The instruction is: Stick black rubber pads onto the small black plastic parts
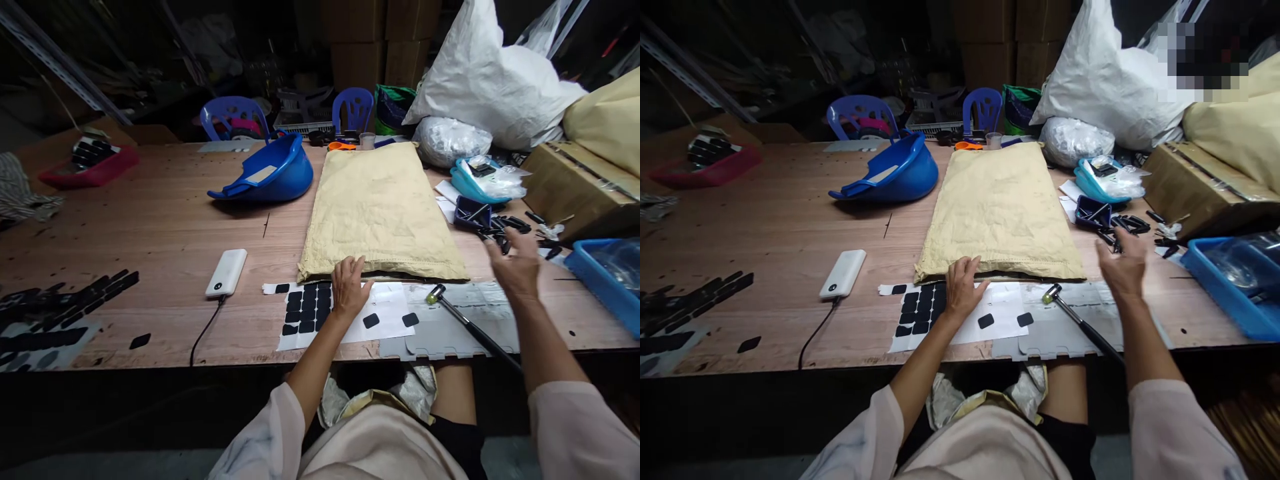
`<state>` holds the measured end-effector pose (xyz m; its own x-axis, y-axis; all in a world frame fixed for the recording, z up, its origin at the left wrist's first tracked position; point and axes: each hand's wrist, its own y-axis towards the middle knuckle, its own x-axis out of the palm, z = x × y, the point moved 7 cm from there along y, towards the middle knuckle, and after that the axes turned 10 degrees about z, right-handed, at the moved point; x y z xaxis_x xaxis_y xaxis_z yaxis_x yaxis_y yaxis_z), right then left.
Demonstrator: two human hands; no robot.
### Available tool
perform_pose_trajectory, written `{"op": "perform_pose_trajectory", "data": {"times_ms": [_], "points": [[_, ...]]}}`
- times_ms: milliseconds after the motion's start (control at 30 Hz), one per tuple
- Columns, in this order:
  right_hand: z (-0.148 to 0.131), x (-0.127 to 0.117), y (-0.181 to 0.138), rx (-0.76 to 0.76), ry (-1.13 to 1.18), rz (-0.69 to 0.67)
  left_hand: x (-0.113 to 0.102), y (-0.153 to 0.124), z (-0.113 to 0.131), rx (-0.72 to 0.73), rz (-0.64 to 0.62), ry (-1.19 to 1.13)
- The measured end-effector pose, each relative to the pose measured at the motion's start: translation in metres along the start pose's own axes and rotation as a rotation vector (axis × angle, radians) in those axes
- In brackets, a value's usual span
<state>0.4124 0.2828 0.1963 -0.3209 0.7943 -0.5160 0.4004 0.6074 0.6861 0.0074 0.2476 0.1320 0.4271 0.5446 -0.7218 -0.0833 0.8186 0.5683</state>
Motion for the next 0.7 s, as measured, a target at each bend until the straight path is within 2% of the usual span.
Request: {"op": "perform_pose_trajectory", "data": {"times_ms": [100,200,367,500,633,700], "points": [[-0.012,0.052,-0.024,0.184,-0.015,-0.231,0.027,0.015,0.004,0.015,0.004,-0.013],[-0.006,0.077,-0.047,0.382,-0.106,-0.341,0.044,0.02,0.008,0.048,0.074,-0.08],[0.001,0.088,-0.058,0.49,-0.147,-0.327,0.057,0.023,0.002,0.054,0.174,-0.177],[-0.006,0.097,-0.039,0.496,-0.047,-0.297,0.054,0.025,-0.003,0.038,0.239,-0.255],[-0.049,0.108,-0.005,0.418,0.171,-0.237,0.04,0.031,-0.006,0.001,0.339,-0.357],[-0.082,0.108,0.007,0.369,0.426,-0.172,0.029,0.033,-0.01,-0.03,0.408,-0.408]]}}
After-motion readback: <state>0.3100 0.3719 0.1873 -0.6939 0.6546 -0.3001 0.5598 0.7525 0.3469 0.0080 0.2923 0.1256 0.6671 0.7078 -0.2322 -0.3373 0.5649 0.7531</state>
